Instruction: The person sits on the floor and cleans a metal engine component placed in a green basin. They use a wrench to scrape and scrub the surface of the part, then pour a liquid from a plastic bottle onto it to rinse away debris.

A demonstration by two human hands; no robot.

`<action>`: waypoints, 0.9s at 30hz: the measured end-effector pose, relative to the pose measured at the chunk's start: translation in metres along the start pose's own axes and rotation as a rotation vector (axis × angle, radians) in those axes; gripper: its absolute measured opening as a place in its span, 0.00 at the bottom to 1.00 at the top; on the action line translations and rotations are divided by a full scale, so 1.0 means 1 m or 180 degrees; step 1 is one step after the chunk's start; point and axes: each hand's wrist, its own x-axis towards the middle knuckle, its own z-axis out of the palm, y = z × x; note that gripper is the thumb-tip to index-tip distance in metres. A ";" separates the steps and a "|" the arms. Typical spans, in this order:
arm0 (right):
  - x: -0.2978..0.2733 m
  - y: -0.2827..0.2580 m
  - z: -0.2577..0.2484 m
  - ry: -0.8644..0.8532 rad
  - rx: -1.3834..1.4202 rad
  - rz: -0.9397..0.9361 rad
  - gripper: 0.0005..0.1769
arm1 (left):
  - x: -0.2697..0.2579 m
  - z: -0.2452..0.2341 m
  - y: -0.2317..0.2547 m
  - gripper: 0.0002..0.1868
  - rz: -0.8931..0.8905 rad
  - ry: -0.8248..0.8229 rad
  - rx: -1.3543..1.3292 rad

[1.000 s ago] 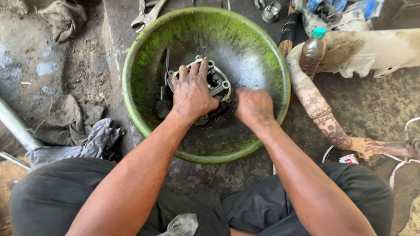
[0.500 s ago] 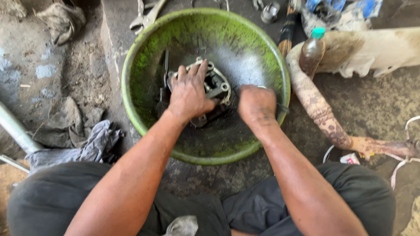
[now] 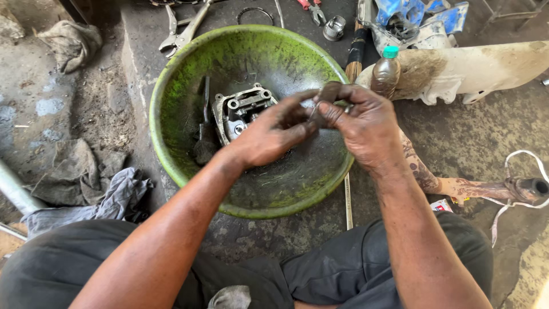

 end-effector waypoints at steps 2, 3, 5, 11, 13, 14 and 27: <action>0.000 0.008 -0.007 0.0236 -0.1001 -0.0553 0.13 | 0.004 0.007 0.006 0.29 -0.0389 -0.0105 -0.0255; 0.001 0.014 -0.013 0.0363 -0.1506 -0.0821 0.14 | 0.005 0.009 0.006 0.25 -0.0585 -0.0170 -0.0386; 0.005 0.019 -0.047 0.0380 -0.2096 0.0556 0.20 | 0.002 0.001 0.004 0.21 -0.0710 0.0228 -0.0432; -0.023 0.103 -0.084 -0.1322 -0.3609 0.2710 0.23 | 0.004 -0.049 -0.017 0.14 -0.0066 0.1580 -0.1445; -0.026 0.120 -0.095 -0.1260 -0.3918 0.2668 0.23 | 0.004 -0.049 -0.024 0.13 0.0103 0.1551 -0.1334; -0.025 0.124 -0.100 -0.1189 -0.4010 0.2635 0.23 | 0.003 -0.045 -0.027 0.13 0.0119 0.1493 -0.1048; -0.015 0.066 -0.102 -0.1207 -0.4179 0.2323 0.26 | 0.035 -0.014 -0.015 0.12 0.0479 0.0870 0.1827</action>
